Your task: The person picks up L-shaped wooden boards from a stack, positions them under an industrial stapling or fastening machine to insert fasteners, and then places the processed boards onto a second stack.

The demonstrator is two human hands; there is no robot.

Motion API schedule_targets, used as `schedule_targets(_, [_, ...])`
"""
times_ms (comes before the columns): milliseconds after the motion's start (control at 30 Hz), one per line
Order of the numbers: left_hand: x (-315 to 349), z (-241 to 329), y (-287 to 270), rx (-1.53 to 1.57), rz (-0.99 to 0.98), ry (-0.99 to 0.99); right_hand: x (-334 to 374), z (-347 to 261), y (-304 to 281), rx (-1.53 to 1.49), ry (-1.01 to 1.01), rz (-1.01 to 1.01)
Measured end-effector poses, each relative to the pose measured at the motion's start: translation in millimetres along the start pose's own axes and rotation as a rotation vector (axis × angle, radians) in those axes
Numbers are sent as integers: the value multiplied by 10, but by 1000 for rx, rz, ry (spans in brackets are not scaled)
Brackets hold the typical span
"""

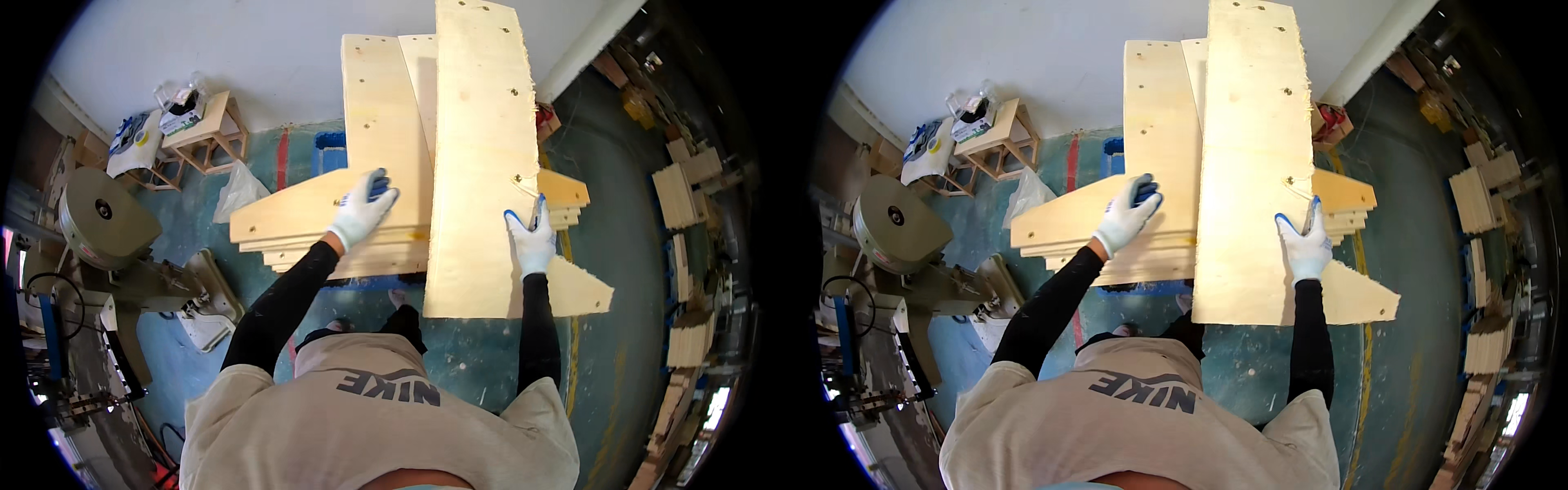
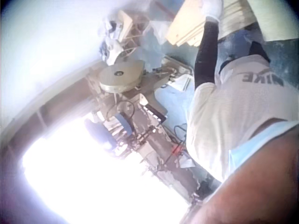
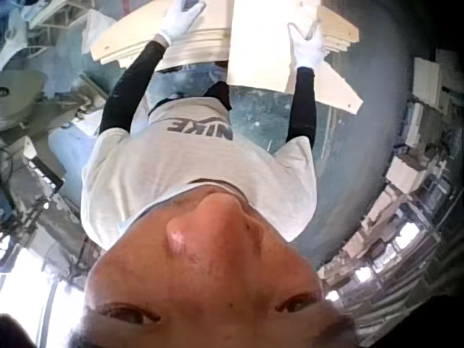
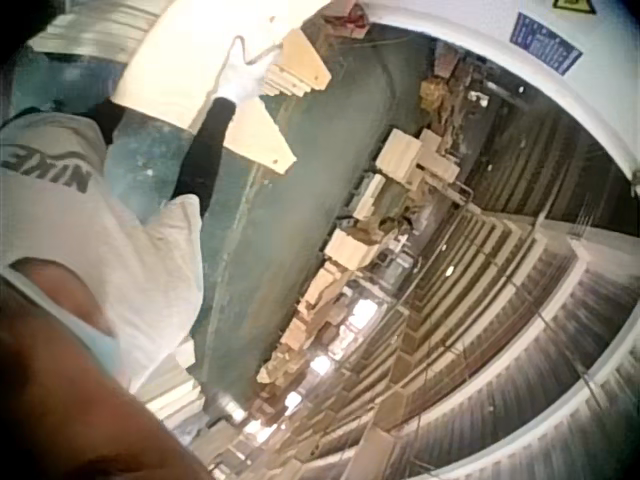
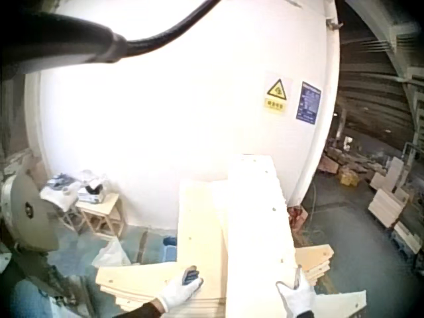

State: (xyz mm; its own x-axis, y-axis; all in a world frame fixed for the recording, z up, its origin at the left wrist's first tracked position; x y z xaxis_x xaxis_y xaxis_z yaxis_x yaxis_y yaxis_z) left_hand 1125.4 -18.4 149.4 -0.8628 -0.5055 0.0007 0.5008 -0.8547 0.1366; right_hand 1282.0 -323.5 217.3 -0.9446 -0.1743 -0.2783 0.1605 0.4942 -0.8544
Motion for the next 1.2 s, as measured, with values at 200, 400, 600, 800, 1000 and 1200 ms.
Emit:
schedule_targets(200, [-969, -395, -453, -765, 263, 72, -1700, 87, 777, 1, -78, -265])
schedule_targets(400, [-1457, -742, -369, -1113, 267, -331, -2173, 253, 1796, 479, -212, -514])
schedule_targets(600, [-1457, -820, -372, -1069, 204, -385, -2410, 112, 1981, 292, -229, -574])
schedule_targets(800, [-541, -814, -282, -1006, 409, -25, -2159, 205, 2444, 89, -477, -522])
schedule_targets(1000, [1669, -1157, 348, -792, 702, 18, -1868, 269, 1809, -473, -482, -107])
schedule_targets(1200, [5128, -1628, 886, -439, 1540, -779, 184, -961, 1835, -613, -1218, -291])
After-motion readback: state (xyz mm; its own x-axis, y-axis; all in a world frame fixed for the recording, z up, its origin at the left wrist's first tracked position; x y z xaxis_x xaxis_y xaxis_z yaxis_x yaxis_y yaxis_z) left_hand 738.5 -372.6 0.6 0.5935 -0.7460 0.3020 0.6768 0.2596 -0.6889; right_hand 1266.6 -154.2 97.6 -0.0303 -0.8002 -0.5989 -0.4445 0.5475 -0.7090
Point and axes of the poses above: each hand's wrist, its own x-axis away from the middle knuckle, its own y-axis out of the palm, z = x × y, the point moved 1 cm from there along -x, towards the middle knuckle, and after that the axes turned 9 degrees about x, right-handed, at the moved point
